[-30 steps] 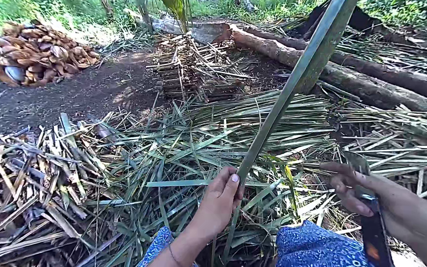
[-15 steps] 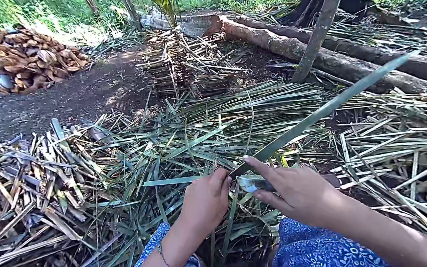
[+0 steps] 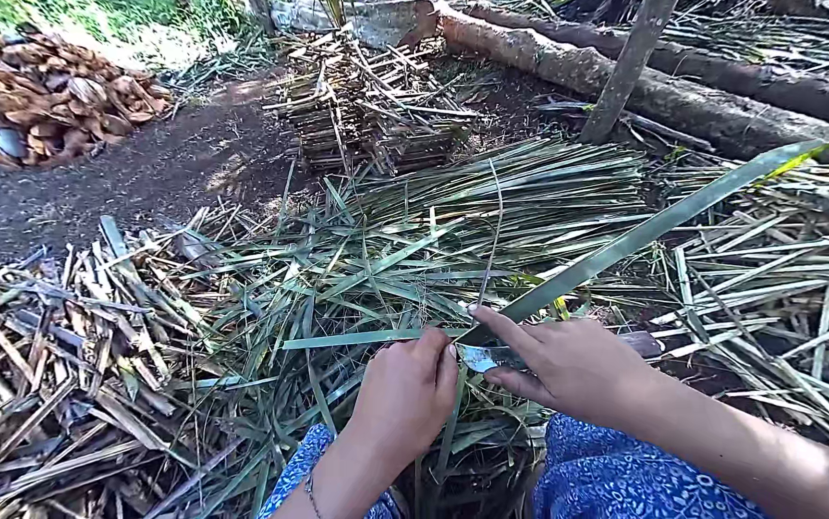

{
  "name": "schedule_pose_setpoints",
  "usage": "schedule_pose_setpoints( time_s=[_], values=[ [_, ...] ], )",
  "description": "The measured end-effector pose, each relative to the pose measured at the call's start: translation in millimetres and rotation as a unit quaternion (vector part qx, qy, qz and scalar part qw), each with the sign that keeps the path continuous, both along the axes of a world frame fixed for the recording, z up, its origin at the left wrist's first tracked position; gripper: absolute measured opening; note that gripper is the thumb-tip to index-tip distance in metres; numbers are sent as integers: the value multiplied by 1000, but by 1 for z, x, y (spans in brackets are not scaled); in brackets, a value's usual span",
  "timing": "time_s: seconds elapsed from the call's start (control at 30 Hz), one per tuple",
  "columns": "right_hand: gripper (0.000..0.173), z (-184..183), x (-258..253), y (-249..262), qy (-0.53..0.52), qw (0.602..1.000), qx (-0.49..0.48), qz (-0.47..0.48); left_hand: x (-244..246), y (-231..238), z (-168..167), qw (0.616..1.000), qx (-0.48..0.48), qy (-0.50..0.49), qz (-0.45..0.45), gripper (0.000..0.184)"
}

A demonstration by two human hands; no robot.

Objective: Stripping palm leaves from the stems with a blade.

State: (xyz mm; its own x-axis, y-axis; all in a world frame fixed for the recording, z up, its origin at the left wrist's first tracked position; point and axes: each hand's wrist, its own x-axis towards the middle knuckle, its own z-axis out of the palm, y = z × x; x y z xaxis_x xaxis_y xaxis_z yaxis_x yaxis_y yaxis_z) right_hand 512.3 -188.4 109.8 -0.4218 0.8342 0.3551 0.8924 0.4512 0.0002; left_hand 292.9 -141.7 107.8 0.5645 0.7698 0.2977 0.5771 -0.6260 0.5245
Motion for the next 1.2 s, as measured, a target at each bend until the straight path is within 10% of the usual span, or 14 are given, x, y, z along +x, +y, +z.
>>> schedule_pose_setpoints(
  time_s=[0.43, 0.73, 0.93, 1.2],
  values=[
    [63, 4, -1, 2, -7, 994, -90, -65, 6, 0, -5, 997, 48, 54, 1, 29],
    [54, 13, 77, 16, 67, 953, -102, -276, -24, 4, 8, 988, 106, 105, 26, 25],
    [53, 6, 59, 3, 43, 973, -24, -228, -12, 10, 5, 979, 174, 97, 37, 30],
    [54, 24, 75, 8, 92, 923, -194, -320, -23, 5, 14, 966, 235, 109, 6, 30]
  ],
)
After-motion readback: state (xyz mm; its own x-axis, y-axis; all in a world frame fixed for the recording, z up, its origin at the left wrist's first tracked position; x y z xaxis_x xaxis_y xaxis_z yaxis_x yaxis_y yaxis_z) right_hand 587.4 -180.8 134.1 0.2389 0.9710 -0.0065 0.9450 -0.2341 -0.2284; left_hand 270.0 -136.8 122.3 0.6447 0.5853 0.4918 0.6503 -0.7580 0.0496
